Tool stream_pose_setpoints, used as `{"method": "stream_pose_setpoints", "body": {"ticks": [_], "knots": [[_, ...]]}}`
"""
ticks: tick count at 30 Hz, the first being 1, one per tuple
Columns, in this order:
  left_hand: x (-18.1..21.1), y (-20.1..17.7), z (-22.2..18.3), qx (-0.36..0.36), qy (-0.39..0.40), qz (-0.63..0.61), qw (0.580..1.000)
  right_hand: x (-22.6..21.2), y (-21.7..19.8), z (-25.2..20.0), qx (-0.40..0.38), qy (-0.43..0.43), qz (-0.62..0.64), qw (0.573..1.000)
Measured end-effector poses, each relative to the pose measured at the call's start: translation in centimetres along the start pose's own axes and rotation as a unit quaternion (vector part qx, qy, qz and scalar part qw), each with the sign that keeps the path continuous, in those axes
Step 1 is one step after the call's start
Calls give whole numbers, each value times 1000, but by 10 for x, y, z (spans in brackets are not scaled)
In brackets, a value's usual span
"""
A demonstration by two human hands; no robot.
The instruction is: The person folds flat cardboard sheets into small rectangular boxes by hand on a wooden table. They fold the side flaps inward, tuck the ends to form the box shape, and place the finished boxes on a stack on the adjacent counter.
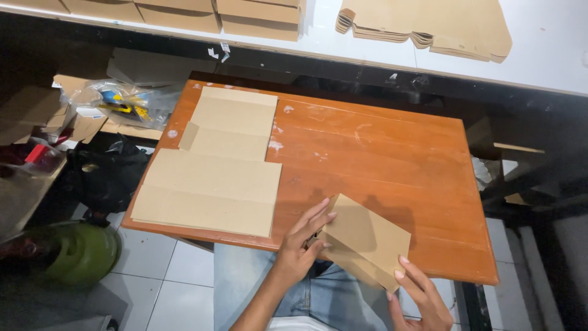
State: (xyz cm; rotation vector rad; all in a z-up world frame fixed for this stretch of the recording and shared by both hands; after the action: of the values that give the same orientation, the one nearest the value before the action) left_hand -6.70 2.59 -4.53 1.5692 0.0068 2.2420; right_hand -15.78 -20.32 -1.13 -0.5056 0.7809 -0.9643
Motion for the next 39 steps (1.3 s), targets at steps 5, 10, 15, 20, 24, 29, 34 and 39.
{"method": "stream_pose_setpoints", "body": {"ticks": [5,10,15,20,24,29,34,39], "knots": [[0,-3,2,-7,22,72,997,23,7,-24,-49,-22,-33,998],[2,-7,3,-24,-7,70,997,47,33,-48,-26,7,-22,999],[7,-11,7,-30,-14,90,995,43,41,-45,-25,-6,-7,1000],[10,-11,8,4,-13,92,996,35,55,-15,74,-5,66,995],[11,-19,10,14,-31,101,994,45,63,10,104,-39,61,992],[14,-30,13,-33,17,76,996,37,63,22,110,-17,3,994],[33,-36,21,-101,-6,51,994,43,73,27,145,-69,53,986],[28,-29,30,-40,-46,23,998,53,82,22,152,-51,88,983]]}}
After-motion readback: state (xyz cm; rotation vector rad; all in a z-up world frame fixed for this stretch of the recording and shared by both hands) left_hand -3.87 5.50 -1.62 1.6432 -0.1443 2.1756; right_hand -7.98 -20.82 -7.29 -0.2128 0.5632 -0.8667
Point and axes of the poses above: each hand's wrist, its own z-axis towards the middle knuckle, its own y-axis out of the palm, x = y × z, the point moved 2 cm from there along z, towards the middle knuckle, and after that the axes turned 13 degrees about -z, right-handed, at the moved point
